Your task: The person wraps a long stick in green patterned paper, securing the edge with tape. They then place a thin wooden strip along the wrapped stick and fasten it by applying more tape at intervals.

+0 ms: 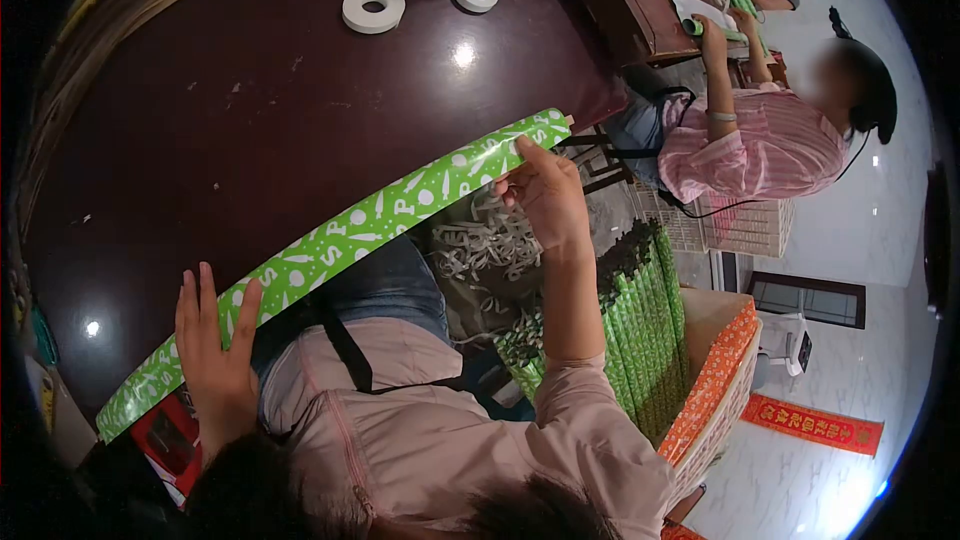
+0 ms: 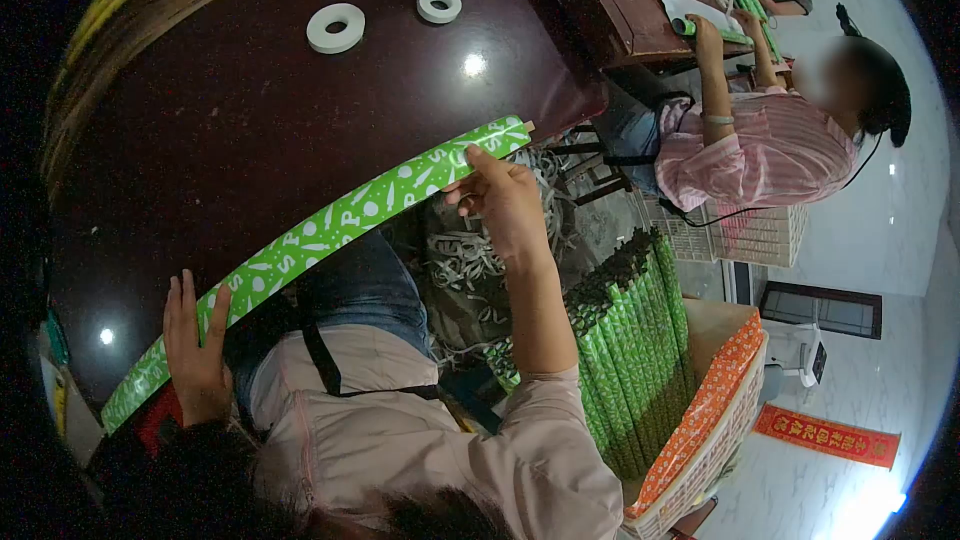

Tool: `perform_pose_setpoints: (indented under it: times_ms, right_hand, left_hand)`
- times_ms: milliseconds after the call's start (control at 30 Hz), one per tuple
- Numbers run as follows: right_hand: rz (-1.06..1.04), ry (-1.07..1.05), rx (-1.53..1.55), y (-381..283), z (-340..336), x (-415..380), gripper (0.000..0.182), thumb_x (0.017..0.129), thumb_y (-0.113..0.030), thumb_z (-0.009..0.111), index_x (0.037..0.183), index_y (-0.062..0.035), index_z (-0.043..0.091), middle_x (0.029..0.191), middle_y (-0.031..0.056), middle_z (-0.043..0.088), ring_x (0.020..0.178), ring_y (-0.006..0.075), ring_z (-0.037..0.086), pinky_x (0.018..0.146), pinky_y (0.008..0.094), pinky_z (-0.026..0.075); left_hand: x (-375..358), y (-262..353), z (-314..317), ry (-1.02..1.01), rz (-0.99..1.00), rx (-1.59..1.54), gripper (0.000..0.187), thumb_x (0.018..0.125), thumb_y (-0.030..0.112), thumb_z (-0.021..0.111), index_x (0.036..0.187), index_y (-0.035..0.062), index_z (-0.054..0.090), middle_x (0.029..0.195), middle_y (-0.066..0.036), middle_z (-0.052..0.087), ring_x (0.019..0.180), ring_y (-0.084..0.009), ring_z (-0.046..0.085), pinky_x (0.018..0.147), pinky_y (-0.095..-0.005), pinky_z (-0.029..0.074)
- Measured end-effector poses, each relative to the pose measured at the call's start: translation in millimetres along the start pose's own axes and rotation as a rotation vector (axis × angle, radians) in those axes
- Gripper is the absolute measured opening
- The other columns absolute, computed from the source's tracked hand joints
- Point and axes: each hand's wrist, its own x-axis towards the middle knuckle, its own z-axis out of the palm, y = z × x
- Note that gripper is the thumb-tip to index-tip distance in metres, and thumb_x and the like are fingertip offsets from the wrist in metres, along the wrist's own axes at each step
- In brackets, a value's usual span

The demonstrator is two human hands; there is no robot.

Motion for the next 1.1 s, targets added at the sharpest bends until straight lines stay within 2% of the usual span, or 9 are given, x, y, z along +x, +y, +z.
perform_pose_setpoints:
  times_ms: [233,400,633,833,900,933,1000,1033,1100]
  right_hand:
    - [-0.111,-0.145,-0.016,12,-18,5,0.034,0.098,-0.023,0.055,0.077,0.0006,0.068,0.079,0.0151,0.072,0.068,0.0176,0.068,0.057,0.0287,0.050]
    - [-0.185,-0.278,-0.004,18,-29,7,0.031,0.099,-0.021,0.054,0.085,0.0027,0.069,0.084,0.0174,0.072,0.072,0.0196,0.069,0.059,0.0294,0.051]
    - [-0.216,-0.325,-0.017,24,-36,13,0.030,0.099,-0.020,0.053,0.087,0.0030,0.069,0.086,0.0176,0.072,0.075,0.0204,0.070,0.060,0.0295,0.051]
    - [-0.211,-0.385,0.067,25,-36,3,0.025,0.099,-0.017,0.052,0.096,0.0032,0.066,0.094,0.0177,0.071,0.083,0.0206,0.069,0.062,0.0299,0.051]
    - [-0.150,-0.360,0.072,26,-37,-2,0.025,0.099,-0.017,0.051,0.104,0.0036,0.064,0.103,0.0184,0.069,0.091,0.0224,0.067,0.072,0.0325,0.052]
    - [-0.150,-0.361,0.071,25,-36,-4,0.025,0.099,-0.017,0.051,0.104,0.0036,0.064,0.103,0.0184,0.069,0.091,0.0224,0.067,0.072,0.0325,0.052]
    - [-0.043,-0.420,0.243,22,-35,-8,0.033,0.099,-0.024,0.048,0.112,0.0037,0.062,0.114,0.0182,0.065,0.103,0.0248,0.063,0.086,0.0366,0.048]
    - [-0.045,-0.418,0.245,20,-37,-9,0.033,0.099,-0.024,0.048,0.112,0.0037,0.062,0.114,0.0182,0.065,0.103,0.0248,0.063,0.086,0.0366,0.048]
    - [0.147,-0.540,0.474,19,-41,-10,0.043,0.100,-0.032,0.045,0.119,0.0032,0.060,0.123,0.0170,0.062,0.112,0.0264,0.058,0.096,0.0387,0.043]
  left_hand:
    - [1,1,-3,-0.016,-0.025,-0.020,0.068,0.078,-0.018,0.046,0.136,0.0161,0.056,0.150,-0.024,0.036,0.137,-0.0455,0.035,0.108,-0.0590,0.034]
    - [1,2,-8,-0.048,-0.060,-0.042,0.068,0.078,-0.017,0.047,0.136,0.0169,0.056,0.151,-0.021,0.035,0.139,-0.0438,0.033,0.110,-0.0576,0.032]
    - [1,2,-6,-0.039,-0.068,-0.043,0.071,0.076,-0.018,0.046,0.137,0.0172,0.055,0.151,-0.021,0.035,0.140,-0.0432,0.032,0.111,-0.0572,0.031]
    - [0,0,-7,-0.045,-0.047,-0.069,0.077,0.072,-0.021,0.042,0.138,0.0168,0.054,0.151,-0.022,0.035,0.140,-0.0433,0.032,0.111,-0.0577,0.030]
    - [-1,1,-7,-0.057,-0.062,-0.077,0.077,0.072,-0.021,0.043,0.138,0.0169,0.054,0.151,-0.022,0.034,0.140,-0.0435,0.031,0.111,-0.0582,0.030]
    - [-1,0,-6,-0.056,-0.062,-0.077,0.077,0.072,-0.021,0.043,0.138,0.0169,0.054,0.151,-0.022,0.034,0.140,-0.0435,0.031,0.111,-0.0582,0.030]
    - [-2,-1,-3,-0.041,-0.044,-0.045,0.073,0.075,-0.021,0.044,0.137,0.0170,0.055,0.151,-0.022,0.035,0.141,-0.0427,0.031,0.111,-0.0582,0.030]
    - [0,1,-3,-0.042,-0.041,-0.044,0.073,0.075,-0.021,0.044,0.137,0.0170,0.055,0.151,-0.022,0.035,0.141,-0.0427,0.031,0.111,-0.0582,0.030]
    - [-1,2,-1,0.004,-0.043,-0.011,0.069,0.079,-0.019,0.045,0.136,0.0171,0.055,0.151,-0.022,0.034,0.140,-0.0428,0.031,0.111,-0.0585,0.031]
